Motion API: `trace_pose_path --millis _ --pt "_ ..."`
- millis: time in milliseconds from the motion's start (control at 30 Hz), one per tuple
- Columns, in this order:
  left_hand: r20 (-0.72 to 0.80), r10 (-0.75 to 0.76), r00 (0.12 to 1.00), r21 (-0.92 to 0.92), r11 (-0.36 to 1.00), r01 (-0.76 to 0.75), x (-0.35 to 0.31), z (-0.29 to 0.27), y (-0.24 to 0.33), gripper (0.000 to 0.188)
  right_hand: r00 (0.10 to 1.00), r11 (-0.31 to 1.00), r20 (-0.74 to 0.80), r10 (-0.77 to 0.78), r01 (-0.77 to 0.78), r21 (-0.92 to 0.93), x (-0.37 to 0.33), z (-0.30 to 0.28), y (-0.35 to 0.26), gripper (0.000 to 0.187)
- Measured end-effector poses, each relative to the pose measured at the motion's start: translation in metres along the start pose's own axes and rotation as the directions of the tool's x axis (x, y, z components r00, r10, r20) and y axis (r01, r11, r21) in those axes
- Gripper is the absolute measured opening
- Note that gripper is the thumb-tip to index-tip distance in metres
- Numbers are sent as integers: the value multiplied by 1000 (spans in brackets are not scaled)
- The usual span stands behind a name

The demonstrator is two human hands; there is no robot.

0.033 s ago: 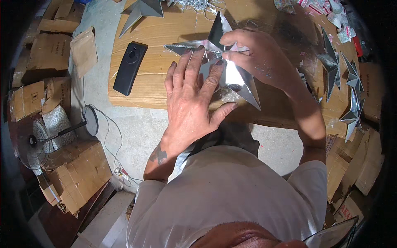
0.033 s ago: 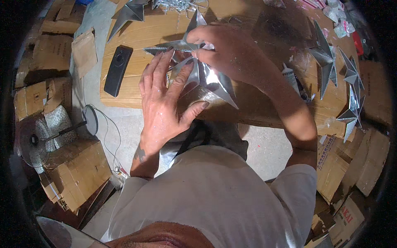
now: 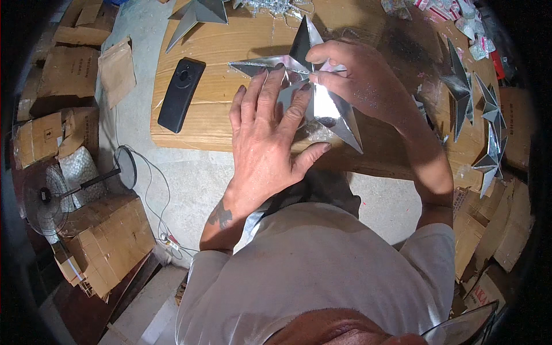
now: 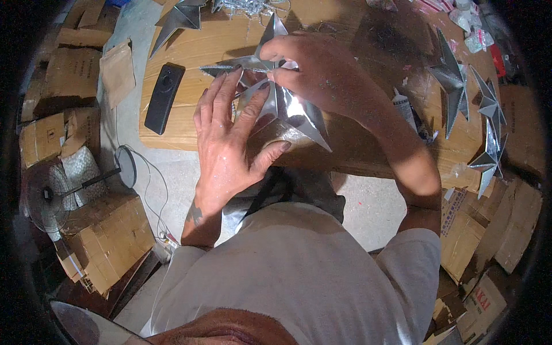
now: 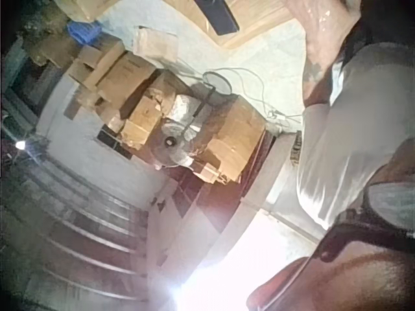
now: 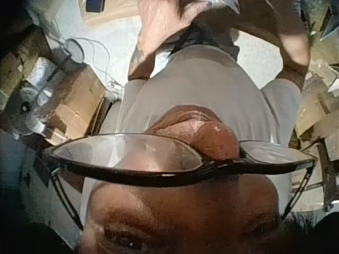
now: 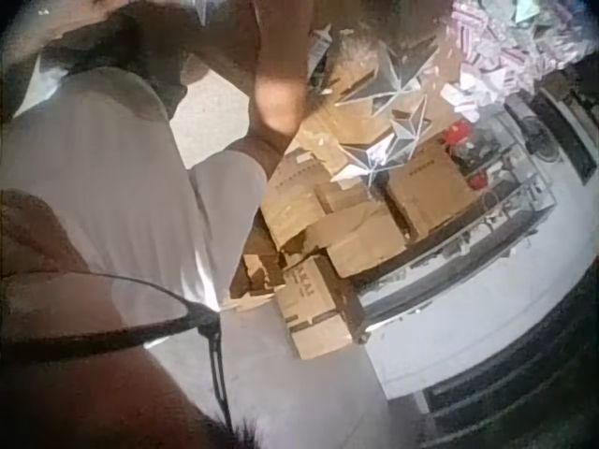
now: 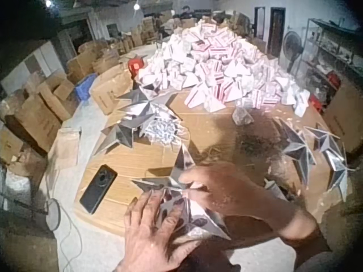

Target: Assembling and gluing silver decorative stars at a manufacturing workbench.

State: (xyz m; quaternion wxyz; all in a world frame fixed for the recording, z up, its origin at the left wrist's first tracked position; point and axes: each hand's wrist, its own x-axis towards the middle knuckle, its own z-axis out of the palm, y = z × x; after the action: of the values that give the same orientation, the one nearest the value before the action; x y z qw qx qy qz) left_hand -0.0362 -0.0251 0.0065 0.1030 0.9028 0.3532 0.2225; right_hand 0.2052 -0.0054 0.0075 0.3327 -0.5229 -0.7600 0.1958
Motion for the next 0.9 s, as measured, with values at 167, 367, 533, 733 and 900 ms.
trace_pose_path --millis 167,367,533,733,900 --pt "-11 12 1000 -30 999 -12 -1 4 -2 78 1000 1000 -18 -12 12 -28 0 2 5 31" --pt "-9 -4 1000 -5 1000 4 -2 0 -1 76 1000 1000 -21 7 -7 -10 2 1 2 31" --pt "-7 -12 1000 2 1000 12 -8 -2 0 75 999 999 -15 34 -34 12 1 1 3 29" --pt "1 -4 1000 -22 1000 4 -19 -3 -4 79 999 999 -2 32 -32 36 1 2 2 29" --pt "33 -35 999 -13 999 35 -31 -7 -6 79 998 998 18 64 -64 6 1 0 -2 28"
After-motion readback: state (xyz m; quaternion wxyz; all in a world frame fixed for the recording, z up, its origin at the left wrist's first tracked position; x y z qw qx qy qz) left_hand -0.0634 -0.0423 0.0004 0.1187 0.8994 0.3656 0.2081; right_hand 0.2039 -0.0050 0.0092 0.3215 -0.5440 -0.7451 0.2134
